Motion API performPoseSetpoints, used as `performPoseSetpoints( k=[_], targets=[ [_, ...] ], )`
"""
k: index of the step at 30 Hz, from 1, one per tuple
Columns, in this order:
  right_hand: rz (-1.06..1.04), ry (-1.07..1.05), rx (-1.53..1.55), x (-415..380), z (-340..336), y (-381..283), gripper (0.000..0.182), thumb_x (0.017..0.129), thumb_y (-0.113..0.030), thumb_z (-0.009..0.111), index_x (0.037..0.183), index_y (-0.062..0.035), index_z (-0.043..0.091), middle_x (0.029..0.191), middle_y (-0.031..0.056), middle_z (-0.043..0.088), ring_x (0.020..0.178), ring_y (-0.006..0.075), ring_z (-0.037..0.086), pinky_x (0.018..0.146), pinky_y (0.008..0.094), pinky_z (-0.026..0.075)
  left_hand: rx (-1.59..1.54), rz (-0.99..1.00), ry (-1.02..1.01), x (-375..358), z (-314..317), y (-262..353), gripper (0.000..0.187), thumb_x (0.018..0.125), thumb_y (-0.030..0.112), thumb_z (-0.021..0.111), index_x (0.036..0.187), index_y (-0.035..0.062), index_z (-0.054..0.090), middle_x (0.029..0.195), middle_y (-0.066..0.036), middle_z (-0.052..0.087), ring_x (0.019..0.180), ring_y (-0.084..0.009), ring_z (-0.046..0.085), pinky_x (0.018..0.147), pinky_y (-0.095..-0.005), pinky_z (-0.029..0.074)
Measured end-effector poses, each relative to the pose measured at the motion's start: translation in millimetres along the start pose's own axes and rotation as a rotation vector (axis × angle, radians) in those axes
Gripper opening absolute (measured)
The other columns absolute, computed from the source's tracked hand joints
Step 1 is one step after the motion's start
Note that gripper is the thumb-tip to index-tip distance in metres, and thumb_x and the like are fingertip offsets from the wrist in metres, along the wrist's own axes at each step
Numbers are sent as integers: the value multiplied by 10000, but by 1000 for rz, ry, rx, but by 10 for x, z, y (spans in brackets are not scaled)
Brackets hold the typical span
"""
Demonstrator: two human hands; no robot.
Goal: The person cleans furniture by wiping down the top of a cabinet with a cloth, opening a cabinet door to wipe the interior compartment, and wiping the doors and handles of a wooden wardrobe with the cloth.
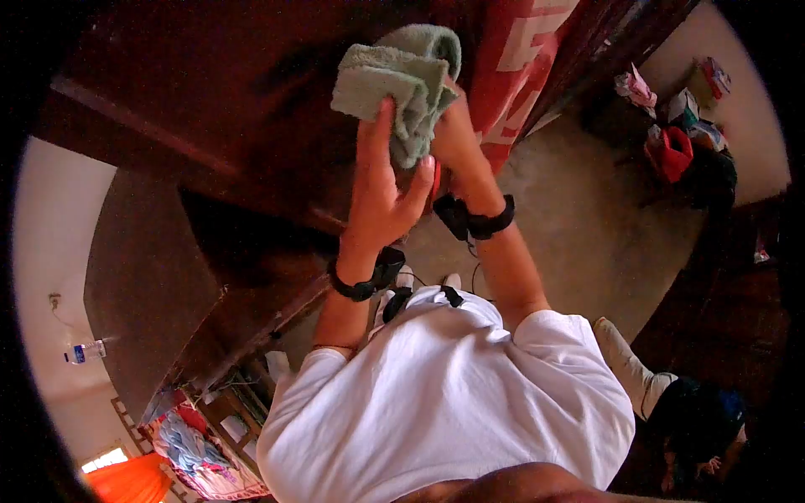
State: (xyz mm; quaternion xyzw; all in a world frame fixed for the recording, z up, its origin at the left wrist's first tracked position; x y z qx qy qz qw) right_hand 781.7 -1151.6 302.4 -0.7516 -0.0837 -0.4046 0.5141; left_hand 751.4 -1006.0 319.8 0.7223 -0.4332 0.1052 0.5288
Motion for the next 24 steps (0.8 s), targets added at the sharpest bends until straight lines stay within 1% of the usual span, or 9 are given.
performPoseSetpoints(
  k=[1,5,7,9,11,14,17,21,24],
  targets=[
    [-6,3,4,-52,-47,82,373,863,-128,606,1205,4,543,1042,199,623,938,353,610,822,411,476,125,8,-42,61,80,-17,775,899,160,615,1490,-30,152,1480,-228,309,1365,-321,324,1123,-407,256],
    [123,-90,158,-647,-105,704,430,865,-141,601,1260,4,514,1244,145,578,1125,285,562,935,380,445,112,-95,-185,-111,606,-338,767,894,220,638,1496,9,213,1523,-193,278,1401,-328,278,1139,-417,228],
    [226,-236,201,-1012,-55,1211,475,865,-155,610,1303,-18,491,1344,142,511,1209,287,509,993,392,407,-110,-221,-342,-312,910,-631,810,888,276,658,1517,57,196,1551,-156,248,1425,-309,237,1150,-419,206],
    [128,-148,275,-955,-230,847,517,870,-187,615,1348,-43,481,1375,141,462,1254,331,447,1060,429,348,-118,-213,-396,-393,1001,-710,898,869,286,691,1534,75,125,1551,-162,234,1429,-292,225,1152,-415,200],
    [35,-141,103,-760,-339,672,450,865,-183,612,1290,-53,545,1327,195,457,1234,394,419,1045,449,351,-305,-268,-163,-409,939,-569,906,830,222,718,1516,36,155,1538,-182,246,1420,-284,246,1143,-386,212],
    [-32,-122,-39,-308,-310,439,389,830,-168,629,1179,0,592,1265,285,425,1142,455,437,1004,470,379,-137,-164,-16,-49,625,-251,901,834,229,724,1507,23,162,1487,-156,304,1346,-245,321,1127,-373,235],
    [-135,-32,-259,-151,-301,-35,523,766,-189,684,1194,42,490,1238,333,385,1143,517,400,965,510,392,-247,-180,134,89,300,-284,790,881,160,662,1498,25,187,1445,-136,363,1284,-224,392,1088,-365,301],
    [-87,-40,-296,-446,-235,271,642,716,-116,723,1255,57,420,1223,336,376,1134,529,390,944,524,396,-194,-279,126,140,456,-255,664,924,133,595,1487,46,255,1446,-125,384,1274,-216,416,1073,-349,321],
    [7,-54,-295,-861,-332,859,808,669,-54,736,1345,68,311,1192,318,400,1113,516,418,909,525,416,-54,-347,76,-61,918,-724,592,932,147,580,1461,41,338,1453,-136,418,1316,-226,405,1087,-350,304]
  ],
)
Point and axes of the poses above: each hand's wrist, its own x-axis towards the middle knuckle, its own z-axis out of the palm, y = z × x, the point moved 5 cm from there along x, towards the middle knuckle
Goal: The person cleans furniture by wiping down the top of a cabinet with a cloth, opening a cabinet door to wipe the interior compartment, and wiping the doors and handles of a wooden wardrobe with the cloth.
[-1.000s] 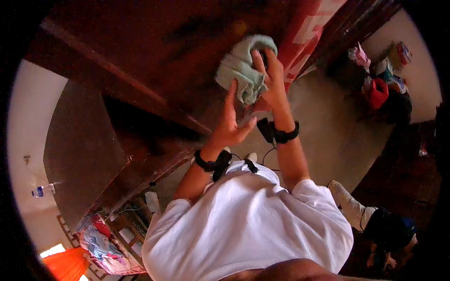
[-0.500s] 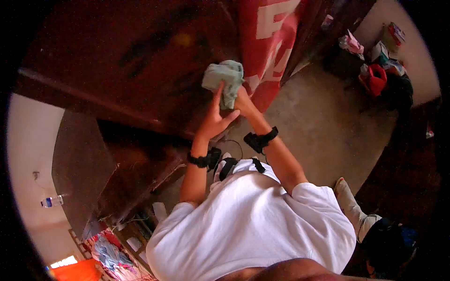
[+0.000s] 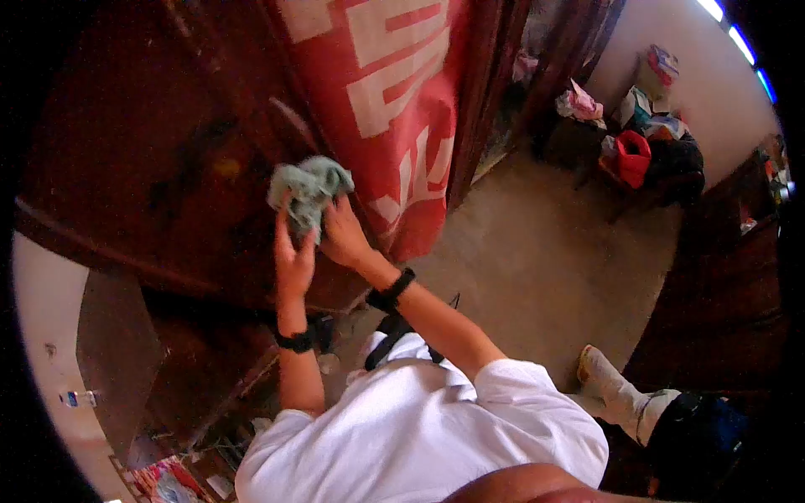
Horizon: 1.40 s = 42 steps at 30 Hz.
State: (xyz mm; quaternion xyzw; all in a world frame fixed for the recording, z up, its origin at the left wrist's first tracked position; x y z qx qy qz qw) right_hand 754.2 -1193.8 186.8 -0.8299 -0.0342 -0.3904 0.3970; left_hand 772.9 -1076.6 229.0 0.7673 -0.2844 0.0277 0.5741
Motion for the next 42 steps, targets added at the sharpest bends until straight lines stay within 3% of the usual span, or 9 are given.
performPoseSetpoints(
  k=[5,12,22,25,29,31,34,37,42],
  targets=[
    [354,-332,215,-774,262,833,724,749,-76,669,1380,14,326,1246,278,483,1154,466,460,978,481,400,-24,-167,-196,-164,520,-662,593,917,129,588,1462,56,365,1431,-131,464,1303,-236,442,1078,-344,329],
    [297,-140,115,-789,-333,1674,510,744,-115,701,1219,-16,545,1276,217,527,1157,419,505,968,419,427,-369,-153,-389,59,1523,-938,476,891,44,576,1360,31,494,1357,-113,525,1269,-216,461,1077,-334,328],
    [315,90,-64,-345,-2087,2721,508,759,-16,658,1250,-52,535,1239,144,576,1105,329,561,893,401,467,-537,-172,-510,816,3391,-198,486,819,-60,473,1282,38,586,1271,-69,585,1186,-173,518,1009,-295,384],
    [478,119,-12,-386,-2270,2981,410,761,-24,656,1162,-40,573,1166,163,593,1036,355,575,855,421,474,-676,-196,-486,899,3495,52,437,870,81,468,1288,34,584,1275,-69,578,1194,-164,505,999,-290,390],
    [208,73,-421,76,-2299,2870,343,795,-110,667,1122,-48,587,1112,163,597,1019,314,569,845,412,473,-749,-257,-442,1188,3571,-42,449,903,230,477,1285,20,582,1285,-83,571,1211,-174,492,1032,-312,361],
    [316,180,203,489,-2395,2876,350,807,-137,663,1136,-52,579,1165,168,576,1056,322,561,890,396,462,-828,-290,-372,1353,3529,156,462,898,262,490,1270,7,586,1274,-89,578,1211,-180,493,1062,-332,338],
    [168,182,238,1223,-2549,2799,472,818,-164,650,1243,-20,504,1248,197,526,1133,365,519,977,412,414,-707,70,-280,1939,3355,495,403,910,225,495,1228,-1,598,1253,-88,586,1193,-178,505,1060,-335,346],
    [-375,181,-369,1921,-2859,2273,686,768,-175,660,1349,53,376,1304,276,456,1244,508,357,1082,566,264,-392,247,-151,2385,3082,1318,388,886,117,538,1259,10,557,1225,-82,592,1172,-175,515,1031,-326,380],
    [-115,295,-140,1920,-2826,2286,556,824,-188,615,1327,-7,461,1412,264,381,1310,529,257,1113,574,169,-220,276,2,2537,3160,1392,481,843,53,577,1314,15,489,1235,-109,577,1162,-204,525,1016,-344,399]
  ],
)
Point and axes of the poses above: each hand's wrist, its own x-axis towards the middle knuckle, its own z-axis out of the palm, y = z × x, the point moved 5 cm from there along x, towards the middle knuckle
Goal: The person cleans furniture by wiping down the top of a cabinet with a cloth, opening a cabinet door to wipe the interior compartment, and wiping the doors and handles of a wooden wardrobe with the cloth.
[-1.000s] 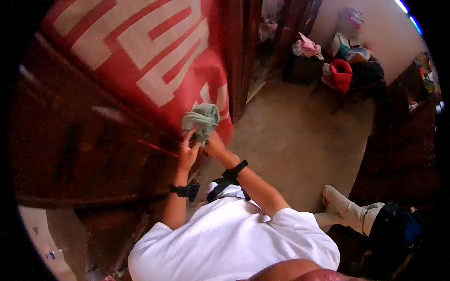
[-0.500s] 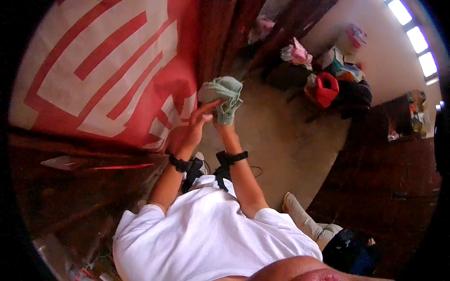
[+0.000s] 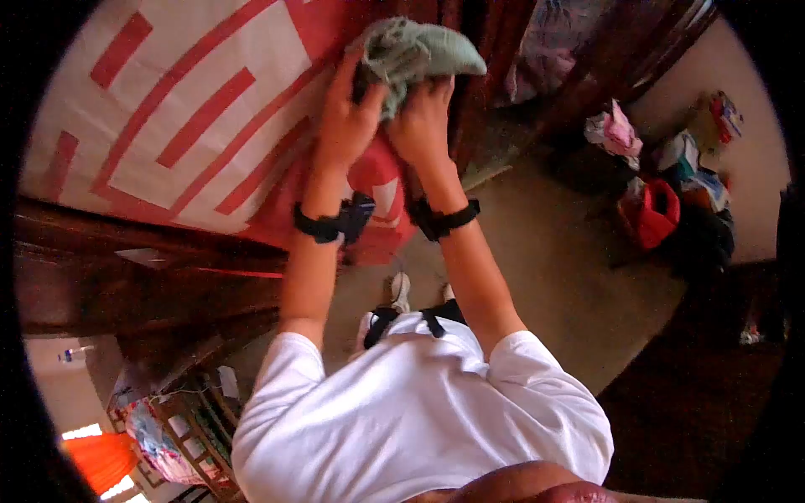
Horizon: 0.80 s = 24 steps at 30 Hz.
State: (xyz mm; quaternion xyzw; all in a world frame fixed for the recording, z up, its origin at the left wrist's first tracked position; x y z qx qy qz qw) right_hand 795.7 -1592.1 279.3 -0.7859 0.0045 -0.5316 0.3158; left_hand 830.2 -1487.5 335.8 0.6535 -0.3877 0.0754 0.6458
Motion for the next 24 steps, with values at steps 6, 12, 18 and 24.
performPoseSetpoints(
  k=[6,12,18,24],
  targets=[
    [27,-263,54,-413,70,445,640,692,-52,679,1301,-20,486,1319,246,470,1234,548,327,1073,611,236,199,-29,-12,-503,313,-978,634,782,-8,592,1375,34,372,1328,-152,491,1203,-250,495,1029,-376,385],
    [231,-477,273,-1270,268,1142,454,769,-114,650,1216,-69,588,1319,195,499,1255,470,358,1077,505,285,144,-327,68,-1215,562,-1773,605,746,-24,627,1284,76,369,1185,-88,519,1113,-213,520,977,-347,412],
    [192,-456,228,-853,-104,959,633,804,-95,632,1368,10,365,1406,298,334,1268,510,320,1065,507,312,136,-235,243,-779,694,-1184,534,743,15,664,1230,53,448,1160,-110,543,1081,-236,543,967,-362,420],
    [76,-254,79,128,-329,618,570,793,-122,654,1283,31,405,1242,348,407,1112,521,437,926,517,431,497,292,231,330,487,50,554,826,124,735,1283,34,435,1213,-137,535,1090,-251,549,941,-366,445]
  ],
)
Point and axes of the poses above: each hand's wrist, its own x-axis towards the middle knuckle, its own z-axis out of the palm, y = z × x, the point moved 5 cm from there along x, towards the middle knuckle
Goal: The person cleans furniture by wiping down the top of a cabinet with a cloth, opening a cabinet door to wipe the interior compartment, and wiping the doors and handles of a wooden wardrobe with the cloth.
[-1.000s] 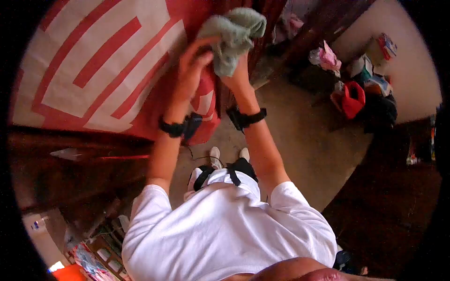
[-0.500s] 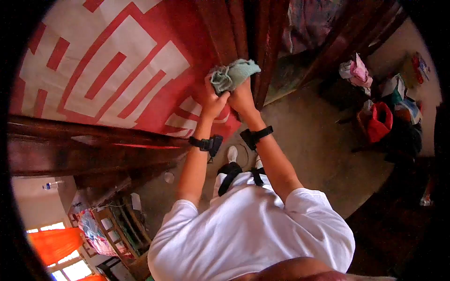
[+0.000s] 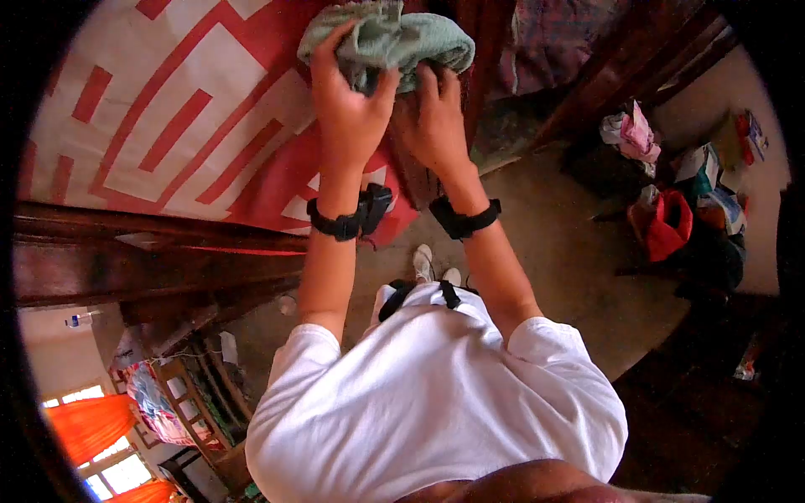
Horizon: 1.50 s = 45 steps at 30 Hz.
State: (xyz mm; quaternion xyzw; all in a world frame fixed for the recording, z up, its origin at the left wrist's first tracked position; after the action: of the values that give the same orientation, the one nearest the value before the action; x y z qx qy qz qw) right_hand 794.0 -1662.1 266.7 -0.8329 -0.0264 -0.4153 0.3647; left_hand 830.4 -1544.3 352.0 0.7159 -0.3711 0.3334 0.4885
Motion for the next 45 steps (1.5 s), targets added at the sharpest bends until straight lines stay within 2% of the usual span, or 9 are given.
performPoseSetpoints(
  k=[7,16,18,21,25,29,39,42,45],
  targets=[
    [90,23,-91,-150,213,539,569,767,-152,677,1245,25,424,1183,292,453,1054,470,481,867,502,457,173,-89,29,-478,279,-464,675,717,59,756,1315,91,446,1237,-187,480,1113,-416,459,995,-480,379],
    [258,-571,87,-1315,804,1338,521,767,-133,655,1256,-9,526,1337,305,439,1234,492,401,1017,506,390,261,-203,-326,-2063,619,-1134,697,703,2,722,1325,200,478,1220,-182,539,1085,-400,506,924,-482,404],
    [279,-569,-123,-1464,879,1359,546,761,-156,668,1268,-15,518,1345,319,421,1256,506,368,1043,545,339,424,-250,-523,-2241,555,-1094,677,711,8,686,1338,179,498,1193,-176,558,1067,-387,521,905,-482,415],
    [226,-542,-361,-1413,821,1261,626,738,-179,680,1314,-35,480,1374,306,374,1285,502,315,1080,573,262,423,-65,-339,-2372,523,-1172,610,755,49,657,1337,155,509,1144,-191,574,1029,-391,530,881,-489,424],
    [61,-439,-290,-953,579,821,679,718,-185,681,1340,-36,452,1378,297,350,1281,491,302,1095,574,225,337,-563,-572,-2368,450,-1228,541,840,168,633,1344,61,467,1215,-258,541,1068,-446,549,894,-487,454],
    [-225,-139,-125,-423,334,98,703,731,-358,688,1204,76,404,1239,296,362,1183,492,333,1111,606,150,51,-438,-290,-1959,190,-1057,580,864,230,631,1361,32,406,1218,-274,553,1081,-443,567,864,-478,478],
    [-264,107,-5,-213,652,-208,555,644,-168,799,1021,-16,422,1017,203,424,958,408,438,816,508,392,-8,-542,-393,-1712,6,-1293,509,925,225,544,1374,40,393,1196,-277,577,1133,-422,551,970,-455,425],
    [65,-202,-25,-512,854,149,517,687,-91,761,1081,7,441,1055,215,481,986,422,497,810,457,442,-26,-614,-370,-1947,-110,-1414,495,909,309,556,1306,20,489,1172,-295,588,1127,-431,550,984,-457,412],
    [280,-355,131,-674,835,262,527,706,-63,740,1139,3,447,1100,222,517,1024,455,518,830,473,451,343,-798,-953,-2032,-280,-1457,531,912,415,554,1096,-82,565,1032,-260,623,937,-393,620,822,-453,475]
  ],
)
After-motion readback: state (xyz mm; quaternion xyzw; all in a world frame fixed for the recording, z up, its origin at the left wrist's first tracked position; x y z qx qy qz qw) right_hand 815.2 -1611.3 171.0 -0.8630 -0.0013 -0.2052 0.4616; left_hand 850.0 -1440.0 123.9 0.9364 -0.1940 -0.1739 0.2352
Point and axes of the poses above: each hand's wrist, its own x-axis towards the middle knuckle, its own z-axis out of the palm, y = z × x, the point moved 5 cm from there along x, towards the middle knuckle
